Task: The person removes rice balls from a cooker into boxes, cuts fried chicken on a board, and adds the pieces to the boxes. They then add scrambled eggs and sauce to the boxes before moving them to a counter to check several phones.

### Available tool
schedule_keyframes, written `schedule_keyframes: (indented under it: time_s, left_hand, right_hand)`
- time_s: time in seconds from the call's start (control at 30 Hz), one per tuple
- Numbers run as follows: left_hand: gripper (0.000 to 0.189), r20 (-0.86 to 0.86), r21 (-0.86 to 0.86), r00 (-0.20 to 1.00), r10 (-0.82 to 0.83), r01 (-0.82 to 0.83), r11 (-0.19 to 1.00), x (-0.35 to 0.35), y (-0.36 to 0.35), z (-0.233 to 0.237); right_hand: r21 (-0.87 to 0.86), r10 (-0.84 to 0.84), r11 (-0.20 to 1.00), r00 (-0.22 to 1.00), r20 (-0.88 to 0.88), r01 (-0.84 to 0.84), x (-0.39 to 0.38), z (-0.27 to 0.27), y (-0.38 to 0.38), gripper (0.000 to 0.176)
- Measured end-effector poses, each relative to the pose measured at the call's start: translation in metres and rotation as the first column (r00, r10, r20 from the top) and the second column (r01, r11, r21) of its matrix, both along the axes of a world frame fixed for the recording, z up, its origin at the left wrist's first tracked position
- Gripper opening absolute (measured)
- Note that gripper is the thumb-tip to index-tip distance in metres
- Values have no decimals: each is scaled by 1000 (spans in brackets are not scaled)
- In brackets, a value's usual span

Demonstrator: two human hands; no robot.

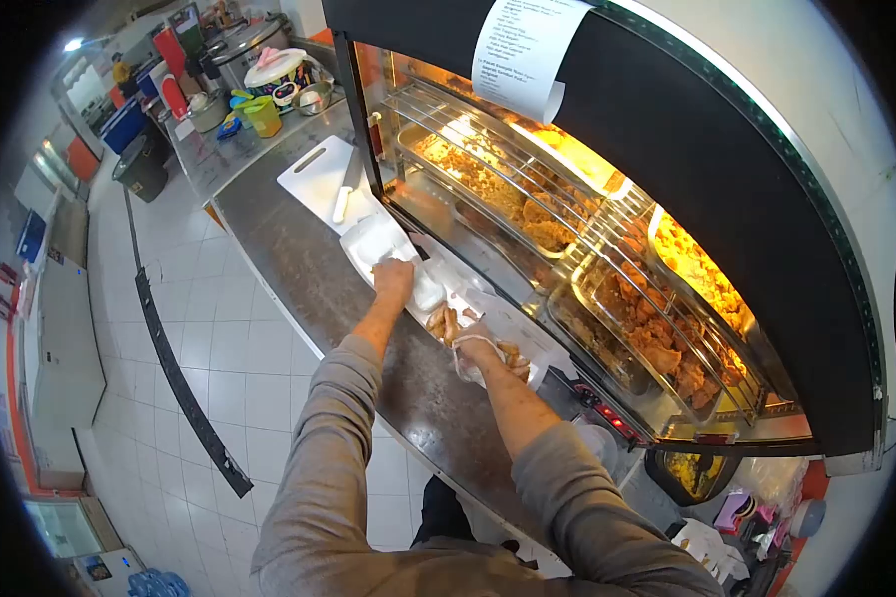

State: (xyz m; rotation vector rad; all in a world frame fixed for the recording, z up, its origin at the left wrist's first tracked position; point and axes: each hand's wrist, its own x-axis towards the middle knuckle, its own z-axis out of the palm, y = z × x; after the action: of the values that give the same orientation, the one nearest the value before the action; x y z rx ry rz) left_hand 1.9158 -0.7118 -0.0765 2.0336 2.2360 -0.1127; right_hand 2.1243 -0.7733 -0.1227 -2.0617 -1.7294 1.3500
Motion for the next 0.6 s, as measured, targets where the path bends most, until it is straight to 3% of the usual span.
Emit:
schedule_keyframes:
  time_s: [0.13, 0.2, 0.3, 0.33, 0.37, 0.43, 0.5, 0.6]
  left_hand:
    - [19, 11, 90, 998, -58, 57, 994, -2, -5, 7]
    - [19, 123, 89, 974, -191, 181, 979, -19, -9, 7]
    - [22, 238, 123, 950, -201, 176, 977, -38, -27, 14]
    - [23, 236, 90, 953, -188, 171, 981, -37, -38, 32]
    - [24, 235, 48, 957, -172, 165, 985, -36, -50, 45]
    - [24, 163, 41, 939, -304, 301, 953, -52, -67, 39]
    - [24, 369, 351, 781, -504, 385, 854, -55, -94, 45]
    - [22, 223, 59, 880, -420, 418, 907, -49, -130, 62]
  right_hand:
    - [74, 13, 997, 1000, 12, -13, -14, 18, -15, 37]
    - [133, 39, 990, 999, 32, -43, -25, 33, -30, 37]
    - [159, 112, 978, 984, 135, -133, -41, 45, -51, 39]
    - [111, -62, 992, 996, 56, 56, -53, 32, -58, 40]
    - [36, 228, 972, 972, 59, -231, -42, 94, -71, 38]
    - [96, 217, 972, 976, -14, -215, -52, 101, -106, 37]
    - [111, 193, 977, 977, -90, -183, -55, 109, -141, 37]
    - [117, 191, 979, 959, -209, -170, -45, 126, -191, 36]
